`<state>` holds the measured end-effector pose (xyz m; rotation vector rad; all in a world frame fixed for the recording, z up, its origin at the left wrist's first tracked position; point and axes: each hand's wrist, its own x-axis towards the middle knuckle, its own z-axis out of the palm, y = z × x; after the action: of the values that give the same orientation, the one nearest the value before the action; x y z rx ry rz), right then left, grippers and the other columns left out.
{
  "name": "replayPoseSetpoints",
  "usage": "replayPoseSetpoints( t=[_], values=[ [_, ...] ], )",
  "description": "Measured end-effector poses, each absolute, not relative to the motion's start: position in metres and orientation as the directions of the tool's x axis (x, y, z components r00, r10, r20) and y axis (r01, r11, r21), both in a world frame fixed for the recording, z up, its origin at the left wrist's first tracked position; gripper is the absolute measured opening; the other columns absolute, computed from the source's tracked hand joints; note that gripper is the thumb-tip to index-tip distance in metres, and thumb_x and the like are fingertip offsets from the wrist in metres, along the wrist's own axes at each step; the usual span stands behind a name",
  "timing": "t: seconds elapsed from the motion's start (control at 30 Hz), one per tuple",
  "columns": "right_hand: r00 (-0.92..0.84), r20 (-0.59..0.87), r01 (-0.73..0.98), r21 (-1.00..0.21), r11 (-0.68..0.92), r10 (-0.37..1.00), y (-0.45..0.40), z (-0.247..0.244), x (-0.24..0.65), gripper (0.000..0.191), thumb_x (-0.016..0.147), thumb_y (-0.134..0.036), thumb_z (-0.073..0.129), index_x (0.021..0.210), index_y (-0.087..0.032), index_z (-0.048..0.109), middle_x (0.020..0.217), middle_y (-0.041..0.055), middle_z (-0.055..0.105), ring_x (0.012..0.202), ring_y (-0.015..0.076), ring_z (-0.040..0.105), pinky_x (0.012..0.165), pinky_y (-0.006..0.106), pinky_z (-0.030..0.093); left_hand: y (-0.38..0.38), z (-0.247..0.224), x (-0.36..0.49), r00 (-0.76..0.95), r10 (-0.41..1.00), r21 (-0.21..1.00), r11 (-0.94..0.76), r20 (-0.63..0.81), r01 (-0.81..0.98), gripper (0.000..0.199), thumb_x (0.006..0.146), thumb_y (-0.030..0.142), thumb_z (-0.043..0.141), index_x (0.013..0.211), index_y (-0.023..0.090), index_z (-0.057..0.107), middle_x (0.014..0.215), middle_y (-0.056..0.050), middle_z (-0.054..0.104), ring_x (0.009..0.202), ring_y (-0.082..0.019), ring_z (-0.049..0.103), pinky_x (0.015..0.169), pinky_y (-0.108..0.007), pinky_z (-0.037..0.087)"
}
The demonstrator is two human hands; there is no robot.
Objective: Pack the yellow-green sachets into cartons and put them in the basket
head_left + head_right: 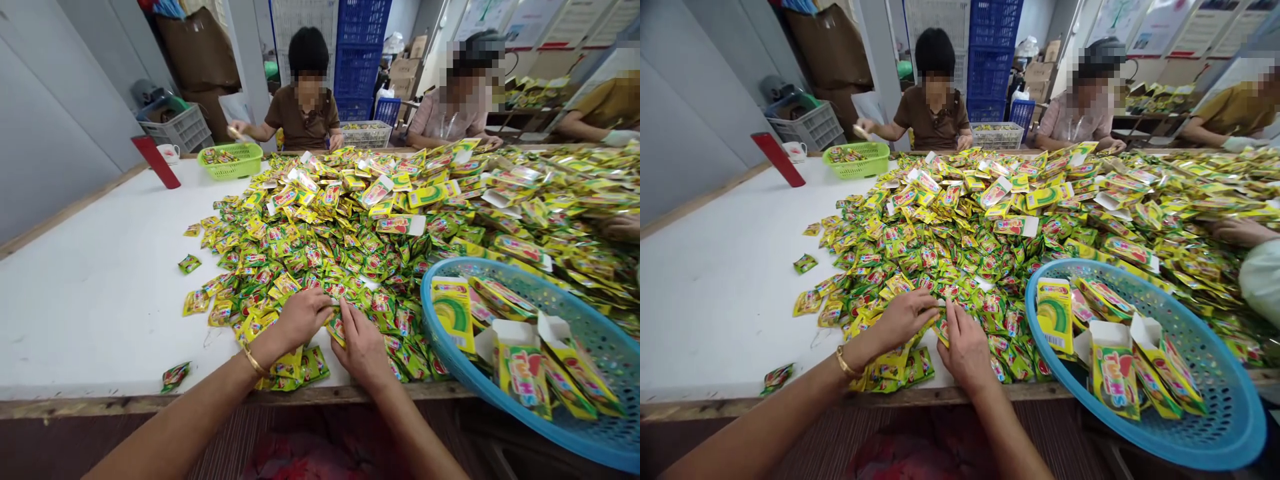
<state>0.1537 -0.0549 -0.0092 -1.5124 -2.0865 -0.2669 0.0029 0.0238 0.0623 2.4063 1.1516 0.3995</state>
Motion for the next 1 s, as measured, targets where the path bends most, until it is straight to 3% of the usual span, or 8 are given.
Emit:
replayPoseSetpoints(
  t=[0.13,0.27,0.43,0.5,0.6,0.77,0.9,1.0],
  values=[
    [-0.288,0.488,0.911,-0.125,0.393,0.824,-0.057,-0.008,0.154,0.073,0.081,-0.025,0.049,0.145,-0.010,0.016,0.120,0.0166,0.054,0.104,0.0282,0.053,0.082,0.041,0.049,0.042,0.062,0.004,0.691,0.708,0.604,-0.489,-0.146,0.629,0.022,0.075,0.019,0.052,0.057,0.017,0.066,0.047,0.004,0.047,0.047,-0.009,0.037,0.050,-0.021,0.027],
    [-0.284,0.511,0.896,-0.160,0.415,0.811,-0.056,-0.010,0.155,0.079,0.080,-0.028,0.050,0.145,-0.006,0.010,0.121,0.0189,0.054,0.106,0.0284,0.052,0.083,0.041,0.048,0.044,0.068,0.012,0.791,0.602,0.699,-0.520,-0.107,0.491,0.020,0.071,0.016,0.053,0.055,0.015,0.065,0.049,0.005,0.047,0.050,-0.007,0.035,0.051,-0.019,0.027],
    [-0.204,0.539,0.903,-0.217,0.370,0.817,-0.052,-0.013,0.156,0.078,0.081,-0.029,0.049,0.145,-0.006,0.011,0.121,0.0185,0.054,0.105,0.0272,0.052,0.084,0.039,0.048,0.039,0.070,0.004,0.679,0.713,0.867,-0.215,-0.174,0.449,0.017,0.068,0.026,0.058,0.077,0.015,0.066,0.060,0.004,0.053,0.057,-0.010,0.043,0.054,-0.019,0.033],
    [-0.203,0.539,0.900,-0.226,0.372,0.818,-0.051,-0.013,0.155,0.079,0.080,-0.029,0.051,0.144,-0.005,0.012,0.121,0.0182,0.053,0.105,0.0270,0.052,0.084,0.038,0.048,0.038,0.066,-0.002,0.660,0.720,0.898,-0.122,-0.212,0.422,0.017,0.065,0.025,0.058,0.077,0.014,0.062,0.063,0.004,0.053,0.059,-0.010,0.044,0.056,-0.020,0.036],
    [-0.251,0.512,0.894,-0.203,0.400,0.821,-0.051,-0.014,0.154,0.080,0.077,-0.027,0.053,0.144,-0.005,0.014,0.121,0.0175,0.054,0.104,0.0271,0.052,0.085,0.038,0.048,0.034,0.057,-0.001,0.577,0.783,0.841,-0.135,-0.233,0.523,0.005,0.061,0.017,0.057,0.062,0.015,0.052,0.054,0.006,0.044,0.053,-0.009,0.039,0.052,-0.020,0.031],
    [-0.260,0.502,0.900,-0.183,0.395,0.825,-0.052,-0.015,0.156,0.082,0.077,-0.024,0.052,0.145,-0.007,0.011,0.122,0.0173,0.053,0.104,0.0272,0.052,0.085,0.039,0.047,0.022,0.054,0.018,0.591,0.798,0.667,-0.377,-0.118,0.642,0.019,0.064,0.010,0.046,0.046,0.016,0.042,0.047,0.006,0.034,0.050,-0.008,0.032,0.053,-0.022,0.027],
    [-0.216,0.502,0.913,-0.200,0.356,0.837,-0.052,-0.011,0.154,0.084,0.077,-0.025,0.053,0.145,-0.007,0.009,0.121,0.0172,0.054,0.102,0.0268,0.052,0.083,0.038,0.047,0.017,0.060,0.012,0.659,0.735,0.800,-0.297,-0.158,0.522,0.024,0.074,0.024,0.040,0.068,0.017,0.062,0.064,0.001,0.059,0.065,-0.014,0.053,0.065,-0.023,0.040],
    [-0.238,0.472,0.915,-0.184,0.359,0.849,-0.051,-0.010,0.152,0.081,0.076,-0.026,0.055,0.144,-0.006,0.015,0.121,0.0164,0.055,0.100,0.0262,0.053,0.083,0.038,0.048,0.013,0.058,0.010,0.549,0.817,0.812,-0.196,-0.175,0.550,0.032,0.078,0.032,0.039,0.095,0.018,0.062,0.080,-0.003,0.067,0.081,-0.020,0.060,0.076,-0.029,0.044]
  ],
)
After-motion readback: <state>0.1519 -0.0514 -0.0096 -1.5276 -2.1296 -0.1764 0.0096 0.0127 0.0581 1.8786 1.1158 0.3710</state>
